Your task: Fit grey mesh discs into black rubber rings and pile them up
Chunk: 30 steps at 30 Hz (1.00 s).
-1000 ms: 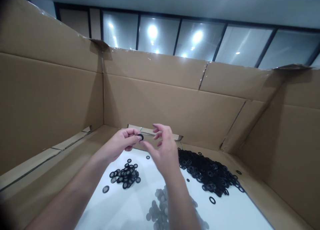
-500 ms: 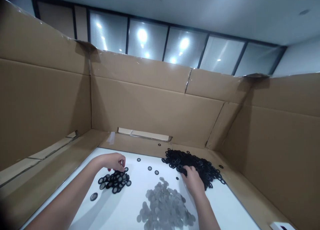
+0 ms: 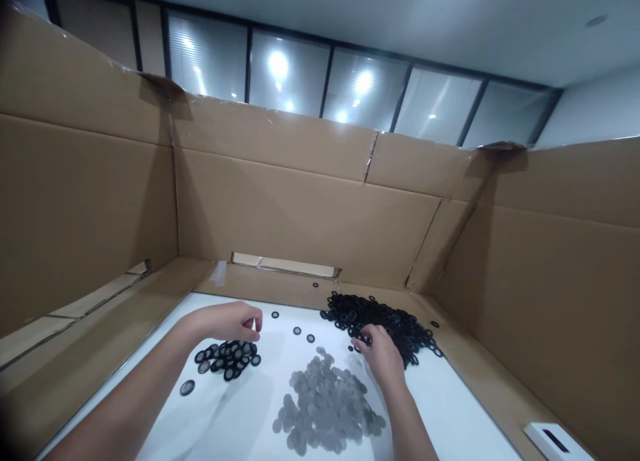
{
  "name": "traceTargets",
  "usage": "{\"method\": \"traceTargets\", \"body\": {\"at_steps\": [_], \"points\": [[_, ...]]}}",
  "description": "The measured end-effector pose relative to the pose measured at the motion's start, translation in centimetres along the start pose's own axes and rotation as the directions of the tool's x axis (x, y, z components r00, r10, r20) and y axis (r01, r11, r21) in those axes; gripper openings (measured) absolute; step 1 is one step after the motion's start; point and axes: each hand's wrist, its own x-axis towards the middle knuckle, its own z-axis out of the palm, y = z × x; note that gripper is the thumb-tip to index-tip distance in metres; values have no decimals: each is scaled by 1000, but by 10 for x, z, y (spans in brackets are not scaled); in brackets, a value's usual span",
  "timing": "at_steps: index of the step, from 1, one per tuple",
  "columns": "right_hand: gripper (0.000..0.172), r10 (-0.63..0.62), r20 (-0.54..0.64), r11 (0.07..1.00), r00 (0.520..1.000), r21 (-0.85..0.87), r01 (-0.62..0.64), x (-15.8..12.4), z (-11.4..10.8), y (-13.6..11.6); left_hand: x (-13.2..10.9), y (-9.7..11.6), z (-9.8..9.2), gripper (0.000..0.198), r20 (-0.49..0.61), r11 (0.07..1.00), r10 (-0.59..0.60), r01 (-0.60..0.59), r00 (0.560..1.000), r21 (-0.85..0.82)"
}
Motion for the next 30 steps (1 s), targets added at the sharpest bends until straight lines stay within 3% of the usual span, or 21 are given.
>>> {"method": "traceTargets", "body": {"at_steps": [3, 7, 9, 11, 15, 18, 21, 23, 25, 27, 30], "points": [[31, -79, 120, 968, 990, 247, 48, -8, 14, -34, 2, 23, 11, 32, -11, 994, 99, -100, 995, -35], [52, -221, 345, 830, 912, 557, -10, -30, 44, -77, 3, 59, 30, 53, -103, 957, 253, -264, 962, -116], [59, -262, 396, 758, 880, 649, -66, -42, 53, -88, 2, 72, 37, 31, -179, 922, 350, -372, 920, -110], [59, -277, 421, 697, 864, 706, -120, -50, 58, -94, 1, 79, 40, 13, -223, 909, 380, -407, 898, -88], [62, -293, 447, 622, 845, 761, -187, -59, 61, -100, -1, 79, 37, 11, -244, 904, 394, -422, 886, -71], [65, -330, 493, 646, 805, 740, -188, -65, 61, -106, -5, 74, 29, 10, -271, 909, 386, -414, 882, -53], [43, -389, 585, 730, 712, 667, -149, -74, 55, -110, -14, 71, 17, 14, -341, 923, 346, -382, 874, -42], [29, -414, 650, 826, 638, 562, -36, -82, 51, -113, -21, 70, 9, 16, -381, 928, 323, -370, 866, -53], [29, -390, 709, 914, 587, 375, 153, -90, 48, -115, -30, 71, 1, 14, -406, 928, 306, -365, 861, -74], [33, -350, 737, 932, 578, 211, 296, -95, 48, -117, -38, 74, -4, 13, -415, 924, 303, -371, 858, -91], [32, -341, 727, 925, 596, 146, 351, -96, 49, -118, -49, 79, -9, 11, -411, 915, 317, -389, 855, -103]]}}
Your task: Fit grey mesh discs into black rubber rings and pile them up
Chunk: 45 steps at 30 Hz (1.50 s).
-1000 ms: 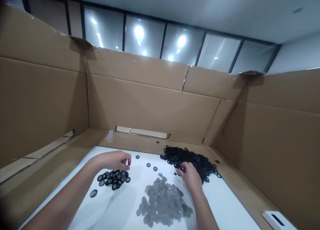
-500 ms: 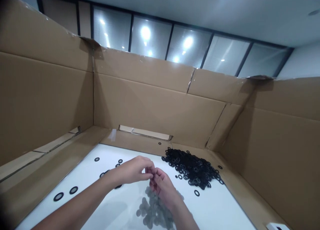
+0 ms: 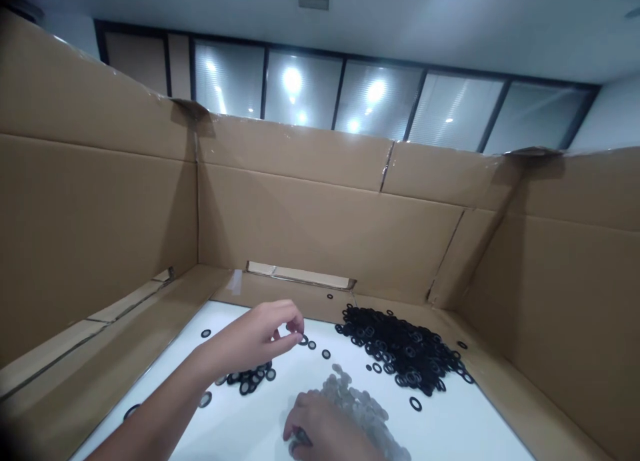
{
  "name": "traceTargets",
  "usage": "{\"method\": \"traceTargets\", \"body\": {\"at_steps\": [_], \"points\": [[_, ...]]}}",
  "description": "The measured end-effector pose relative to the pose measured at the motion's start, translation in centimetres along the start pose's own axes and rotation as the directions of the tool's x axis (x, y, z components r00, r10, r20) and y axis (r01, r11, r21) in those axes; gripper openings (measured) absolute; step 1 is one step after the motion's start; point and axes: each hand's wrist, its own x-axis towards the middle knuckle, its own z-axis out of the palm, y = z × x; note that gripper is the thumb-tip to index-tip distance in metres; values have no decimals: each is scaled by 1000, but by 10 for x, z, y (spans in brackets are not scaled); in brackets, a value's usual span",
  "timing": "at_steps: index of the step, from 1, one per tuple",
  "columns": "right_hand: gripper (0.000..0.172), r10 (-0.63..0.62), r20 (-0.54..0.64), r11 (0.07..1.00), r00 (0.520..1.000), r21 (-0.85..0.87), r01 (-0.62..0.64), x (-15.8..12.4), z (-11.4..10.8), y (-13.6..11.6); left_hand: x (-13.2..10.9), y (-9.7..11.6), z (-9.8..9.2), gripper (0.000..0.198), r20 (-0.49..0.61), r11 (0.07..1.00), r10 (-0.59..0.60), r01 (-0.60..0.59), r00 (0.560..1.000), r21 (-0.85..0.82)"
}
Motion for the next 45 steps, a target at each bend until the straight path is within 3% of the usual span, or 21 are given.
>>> {"method": "traceTargets", "body": {"at_steps": [7, 10, 14, 17, 19, 22, 25, 30, 36, 38, 43, 45], "points": [[22, -12, -18, 1000, 1000, -24, 12, 2, -7, -5, -5, 8, -6, 13, 17, 998, -9, 10, 1000, -56], [20, 15, -18, 997, 1000, 70, -14, -1, -5, -4, -4, 6, -8, 13, -15, 987, -82, 79, 997, -137], [16, 99, -46, 971, 994, 224, -86, -4, -8, -5, -2, 4, -10, 13, -110, 975, -95, 70, 989, -210], [9, 48, -186, 926, 981, 377, 26, -1, -28, -18, 1, 0, -10, 15, -188, 948, -114, 50, 976, -315], [13, -1, -336, 850, 942, 497, 178, 2, -51, -33, 4, -3, -8, 19, -246, 900, -142, 22, 959, -436], [29, -28, -583, 738, 812, 535, 410, 5, -90, -63, 8, -5, -5, 25, -328, 786, -214, -37, 920, -617], [34, -4, -715, 761, 699, 451, 466, 9, -117, -94, 11, -2, -3, 31, -396, 670, -303, -102, 867, -736], [37, -18, -809, 799, 587, 342, 496, 22, -123, -126, 10, 5, -1, 37, -451, 519, -318, -246, 834, -819], [31, -56, -863, 792, 501, 267, 549, 32, -120, -123, 5, 10, -1, 32, -483, 509, -263, -305, 835, -805], [34, -49, -867, 791, 496, 270, 550, 31, -121, -122, 3, 11, -1, 33, -481, 519, -250, -303, 840, -799], [31, -116, -778, 822, 618, 274, 500, 25, -123, -127, 0, 14, -8, 31, -440, 557, -212, -262, 873, -788], [34, -105, -765, 827, 636, 288, 483, 23, -123, -131, -2, 14, -11, 30, -417, 576, -205, -235, 886, -783]]}}
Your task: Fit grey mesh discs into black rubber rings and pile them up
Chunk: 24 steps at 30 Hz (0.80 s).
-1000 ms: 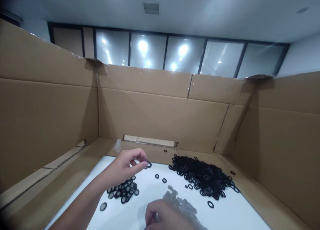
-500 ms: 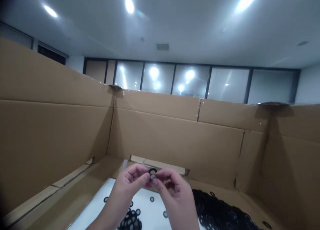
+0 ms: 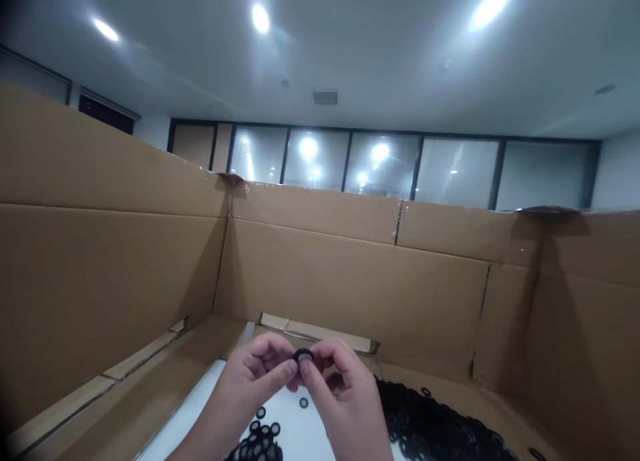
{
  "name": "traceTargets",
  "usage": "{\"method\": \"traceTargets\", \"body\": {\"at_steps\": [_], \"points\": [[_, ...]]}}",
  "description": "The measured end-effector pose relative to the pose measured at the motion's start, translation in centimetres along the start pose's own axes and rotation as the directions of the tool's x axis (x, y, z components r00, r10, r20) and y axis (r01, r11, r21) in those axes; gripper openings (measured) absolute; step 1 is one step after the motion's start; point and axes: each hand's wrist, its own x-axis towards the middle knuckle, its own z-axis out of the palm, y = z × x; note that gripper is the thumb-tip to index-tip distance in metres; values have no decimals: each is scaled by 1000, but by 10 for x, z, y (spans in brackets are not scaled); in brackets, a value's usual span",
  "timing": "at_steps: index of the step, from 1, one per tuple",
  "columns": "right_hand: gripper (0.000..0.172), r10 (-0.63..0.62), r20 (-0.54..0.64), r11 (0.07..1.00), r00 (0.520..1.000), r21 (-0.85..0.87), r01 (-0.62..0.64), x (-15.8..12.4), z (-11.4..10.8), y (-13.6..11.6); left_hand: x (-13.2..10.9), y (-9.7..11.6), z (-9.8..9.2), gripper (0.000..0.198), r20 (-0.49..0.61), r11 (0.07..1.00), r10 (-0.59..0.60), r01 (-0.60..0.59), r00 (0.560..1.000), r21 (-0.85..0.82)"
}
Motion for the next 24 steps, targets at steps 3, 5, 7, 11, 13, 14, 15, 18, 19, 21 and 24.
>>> {"method": "traceTargets", "body": {"at_steps": [3, 5, 7, 11, 13, 14, 15, 18, 19, 21, 24], "points": [[37, 27, 6, 999, 1000, 41, -28, -1, 2, -2, -1, 3, -2, 29, 31, 998, -25, 23, 999, 65], [35, 39, 29, 993, 999, 114, -42, -2, 3, -3, -3, 5, -2, 28, 60, 993, -45, 38, 997, 108], [32, 47, 61, 978, 997, 199, -58, -3, 4, -5, -5, 7, 0, 27, 99, 990, -55, 41, 994, 134], [31, 28, 83, 970, 996, 240, -47, -5, 4, -10, -7, 7, 2, 23, 93, 985, 0, -16, 996, 171], [30, 18, 76, 977, 997, 212, -34, -6, 5, -12, -7, 5, 2, 22, 64, 979, 29, -41, 998, 200], [31, 16, 73, 978, 997, 207, -30, -6, 6, -12, -7, 5, 2, 22, 55, 977, 38, -49, 998, 207], [31, 13, 71, 977, 997, 211, -27, -7, 7, -12, -8, 5, 2, 22, 50, 977, 44, -54, 998, 205], [31, 13, 42, 962, 999, 271, -24, -7, 15, -11, -8, 6, 4, 24, 55, 986, 50, -58, 997, 156], [31, 20, 31, 954, 999, 299, -29, -7, 17, -10, -8, 6, 4, 25, 62, 989, 49, -57, 997, 137], [31, 42, 11, 936, 999, 348, -43, -7, 22, -9, -8, 6, 4, 25, 86, 991, 43, -54, 995, 122], [31, 59, -15, 924, 998, 379, -49, -6, 26, -8, -7, 6, 0, 26, 153, 982, 62, -88, 986, 166]]}}
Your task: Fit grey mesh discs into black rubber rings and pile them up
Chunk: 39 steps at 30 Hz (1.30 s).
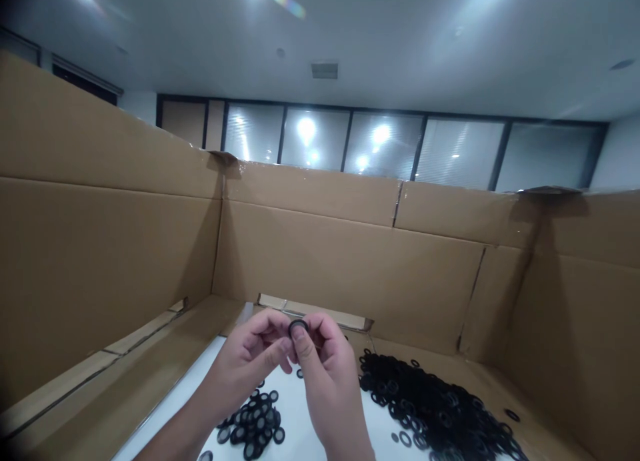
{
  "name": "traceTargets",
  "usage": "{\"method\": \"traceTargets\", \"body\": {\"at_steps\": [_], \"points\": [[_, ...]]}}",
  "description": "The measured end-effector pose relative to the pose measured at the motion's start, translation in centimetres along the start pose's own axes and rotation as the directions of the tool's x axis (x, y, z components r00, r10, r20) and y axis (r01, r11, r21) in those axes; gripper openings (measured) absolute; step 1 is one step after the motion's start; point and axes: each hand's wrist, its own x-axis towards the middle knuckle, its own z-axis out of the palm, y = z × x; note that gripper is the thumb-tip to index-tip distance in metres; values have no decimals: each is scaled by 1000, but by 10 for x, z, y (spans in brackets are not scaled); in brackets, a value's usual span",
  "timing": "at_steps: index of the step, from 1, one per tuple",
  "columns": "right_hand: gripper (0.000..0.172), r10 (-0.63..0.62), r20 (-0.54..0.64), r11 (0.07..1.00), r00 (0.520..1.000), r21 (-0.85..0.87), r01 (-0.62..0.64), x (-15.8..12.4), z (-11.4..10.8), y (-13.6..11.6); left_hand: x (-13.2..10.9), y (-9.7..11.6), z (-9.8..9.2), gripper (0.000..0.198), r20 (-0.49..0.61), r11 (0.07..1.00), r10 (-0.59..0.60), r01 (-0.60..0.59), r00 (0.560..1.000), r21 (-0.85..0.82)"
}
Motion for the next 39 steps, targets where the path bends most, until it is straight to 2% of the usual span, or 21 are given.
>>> {"method": "traceTargets", "body": {"at_steps": [3, 6, 10, 13, 16, 18, 25, 28, 31, 33, 35, 37, 39], "points": [[30, 2, 20, 1000, 1000, 5, -2, 0, 1, -1, 1, -1, -5, 25, 59, 991, 69, -75, 996, 114], [29, -15, 38, 1000, 999, -8, 15, -2, 5, -2, 1, -3, -7, 23, 50, 944, 167, -174, 985, 281], [32, -18, 36, 998, 999, -62, 20, -5, 10, -2, 1, -9, -7, 19, -48, 843, 312, -253, 949, 475], [33, -1, 66, 995, 998, -102, 8, -6, 11, 0, 0, -13, -6, 20, -121, 763, 431, -290, 894, 578], [30, 4, 97, 993, 995, -116, 7, -6, 9, 3, -1, -14, -6, 20, -109, 706, 545, -386, 831, 594], [27, 3, 119, 992, 993, -124, 11, -7, 6, 3, -1, -14, -7, 19, -84, 687, 583, -435, 808, 583], [27, 26, 190, 984, 981, -177, 8, -10, -2, -1, -1, -13, -13, 17, 9, 662, 609, -514, 793, 546], [29, 45, 210, 977, 977, -214, 1, -10, -7, -4, 0, -10, -16, 17, 46, 677, 573, -504, 818, 536], [32, 78, 219, 961, 973, -275, -15, -8, -12, -7, 1, -1, -24, 17, 142, 733, 436, -442, 889, 517], [34, 100, 212, 948, 972, -318, -28, -6, -13, -8, 1, 6, -31, 16, 196, 802, 265, -329, 944, 498], [36, 125, 209, 933, 970, -358, -43, -4, -13, -9, 1, 11, -38, 14, 176, 875, 101, -172, 979, 452], [37, 148, 216, 916, 965, -397, -52, -3, -12, -10, 1, 14, -42, 18, 135, 944, -40, -6, 990, 329], [36, 163, 224, 900, 961, -433, -51, -2, -11, -9, 1, 16, -44, 23, 130, 975, -147, 122, 981, 184]]}}
